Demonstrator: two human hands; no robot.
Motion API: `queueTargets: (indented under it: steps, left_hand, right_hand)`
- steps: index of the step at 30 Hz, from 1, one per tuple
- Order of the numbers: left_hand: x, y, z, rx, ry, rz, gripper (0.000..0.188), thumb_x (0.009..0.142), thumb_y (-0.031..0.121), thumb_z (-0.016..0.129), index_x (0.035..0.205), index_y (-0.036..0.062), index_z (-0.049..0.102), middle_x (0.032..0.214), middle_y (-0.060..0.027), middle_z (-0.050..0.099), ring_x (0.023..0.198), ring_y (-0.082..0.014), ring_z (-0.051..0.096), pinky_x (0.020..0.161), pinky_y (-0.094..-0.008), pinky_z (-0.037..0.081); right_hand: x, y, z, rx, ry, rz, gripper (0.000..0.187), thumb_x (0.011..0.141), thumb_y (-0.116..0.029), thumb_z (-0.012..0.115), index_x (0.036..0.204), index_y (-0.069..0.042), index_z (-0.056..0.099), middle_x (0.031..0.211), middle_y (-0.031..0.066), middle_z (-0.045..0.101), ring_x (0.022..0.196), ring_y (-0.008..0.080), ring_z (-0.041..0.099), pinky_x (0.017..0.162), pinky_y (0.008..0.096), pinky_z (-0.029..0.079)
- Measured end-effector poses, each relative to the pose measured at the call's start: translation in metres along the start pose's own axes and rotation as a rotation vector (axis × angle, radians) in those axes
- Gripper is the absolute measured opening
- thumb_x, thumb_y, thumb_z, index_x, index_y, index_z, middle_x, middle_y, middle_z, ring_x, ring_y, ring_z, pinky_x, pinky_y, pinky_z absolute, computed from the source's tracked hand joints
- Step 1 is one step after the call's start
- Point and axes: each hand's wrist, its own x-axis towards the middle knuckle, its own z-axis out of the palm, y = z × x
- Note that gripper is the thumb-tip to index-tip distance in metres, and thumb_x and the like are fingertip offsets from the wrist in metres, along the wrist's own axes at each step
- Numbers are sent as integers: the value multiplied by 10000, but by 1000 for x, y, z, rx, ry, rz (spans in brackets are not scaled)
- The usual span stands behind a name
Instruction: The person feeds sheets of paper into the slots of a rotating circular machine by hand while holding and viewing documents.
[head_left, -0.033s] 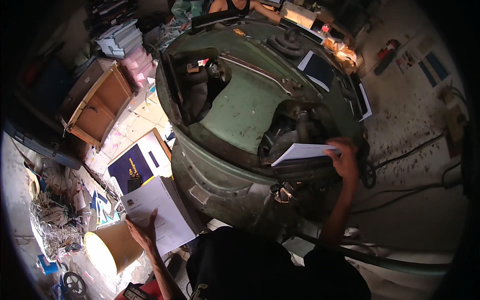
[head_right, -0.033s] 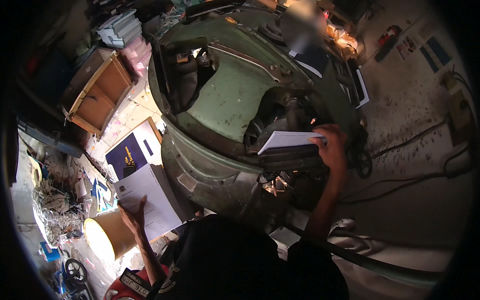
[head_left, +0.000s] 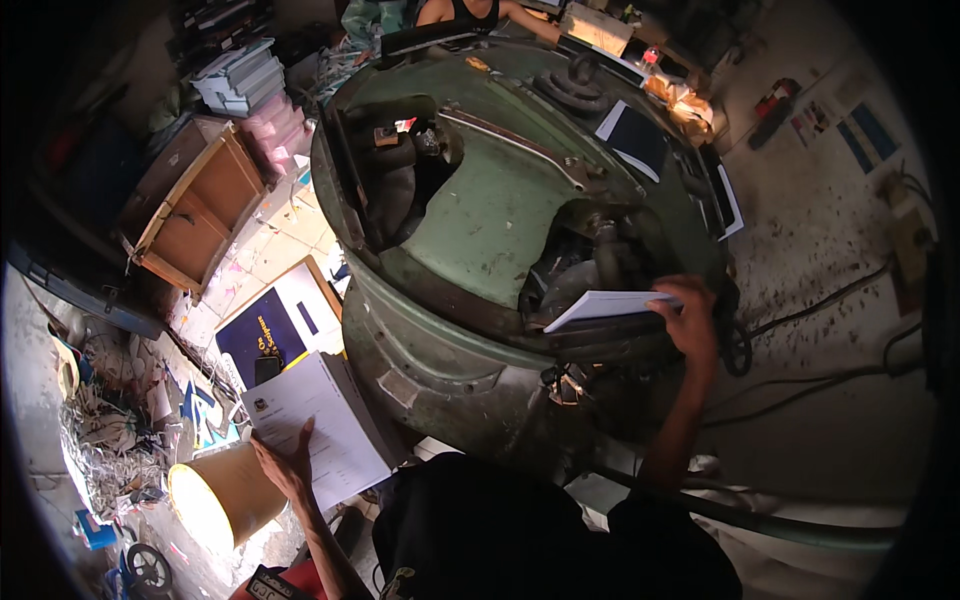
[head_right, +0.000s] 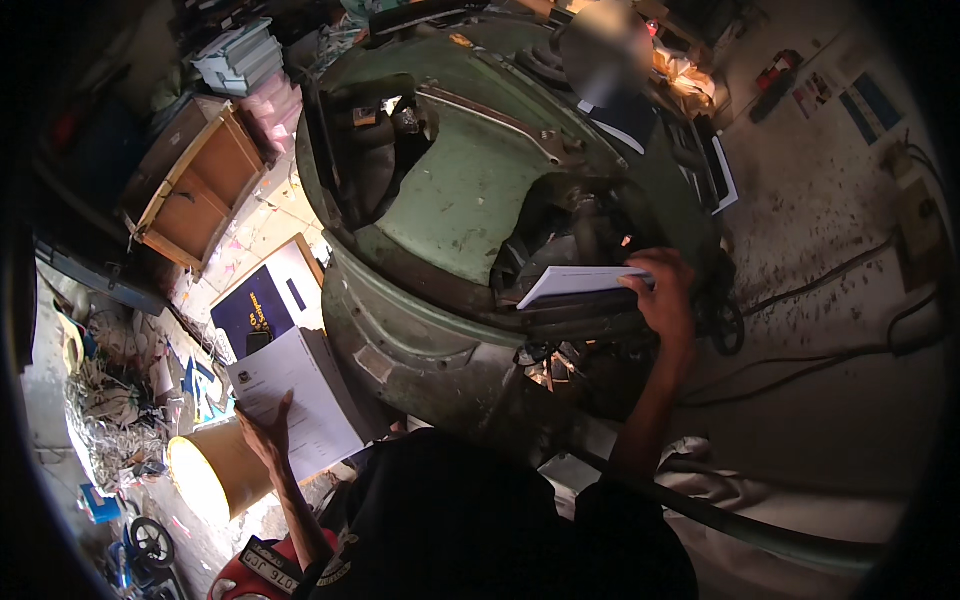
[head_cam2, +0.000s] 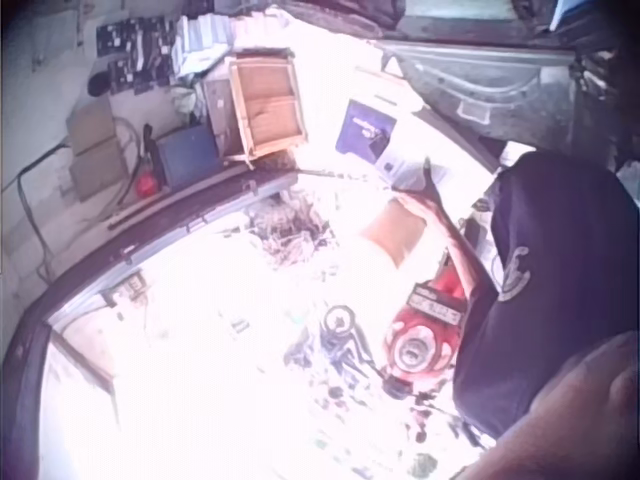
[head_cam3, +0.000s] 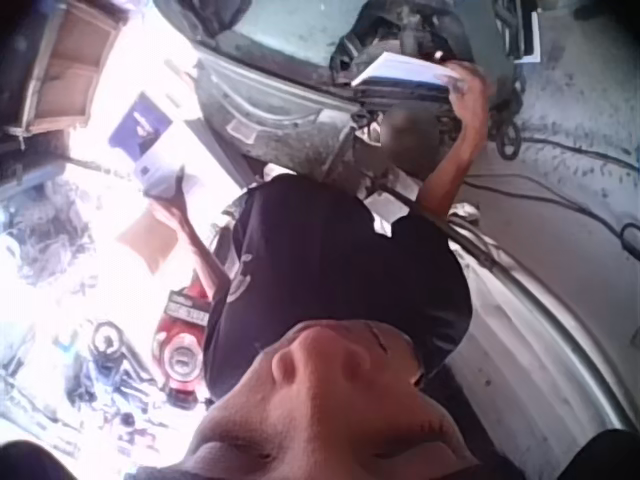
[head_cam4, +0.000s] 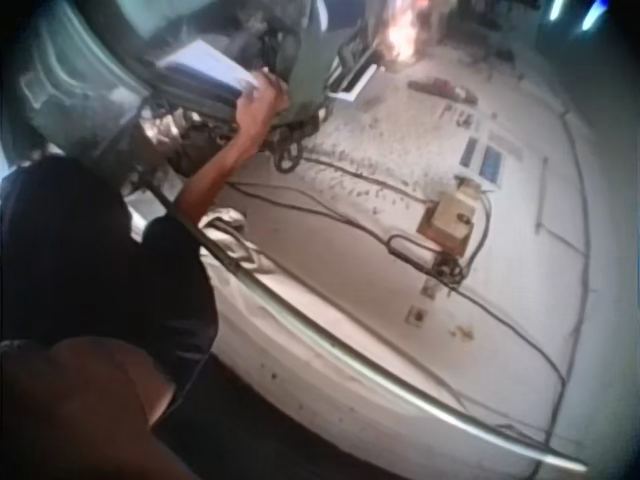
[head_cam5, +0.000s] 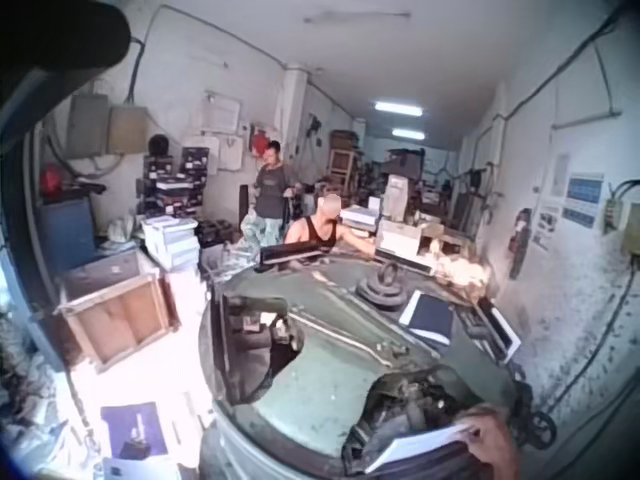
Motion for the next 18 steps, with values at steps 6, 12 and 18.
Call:
queueTargets:
  steps: [6, 12, 18]
  left_hand:
    - [-2, -12, -2, -82, 71, 41, 731, 733, 406, 826, 1212, -47, 511, 1088, -285, 621, 1034, -453, 602, 861, -502, 480]
    - [-5, 63, -43, -691, -4, -188, 363, 983, 265, 601, 1157, -53, 623, 861, -127, 708, 762, -136, 626, 696, -273, 483]
    - [-25, 145, -65, -1066, -186, 36, 239, 984, 139, 596, 1139, -40, 628, 902, -57, 694, 825, -77, 596, 727, -225, 458]
  right_hand:
    - [-4, 15, 17, -12, -211, 163, 183, 732, -54, 738, 904, -4, 704, 934, 136, 673, 919, 286, 644, 838, 362, 482]
    - [-2, -1, 5, 40, -169, 269, 189, 743, -69, 748, 924, -31, 710, 917, 144, 676, 889, 288, 650, 826, 359, 476]
    - [28, -66, 32, 371, -378, 280, 414, 745, -163, 801, 1109, -24, 663, 1054, 102, 691, 1002, 213, 638, 865, 353, 467]
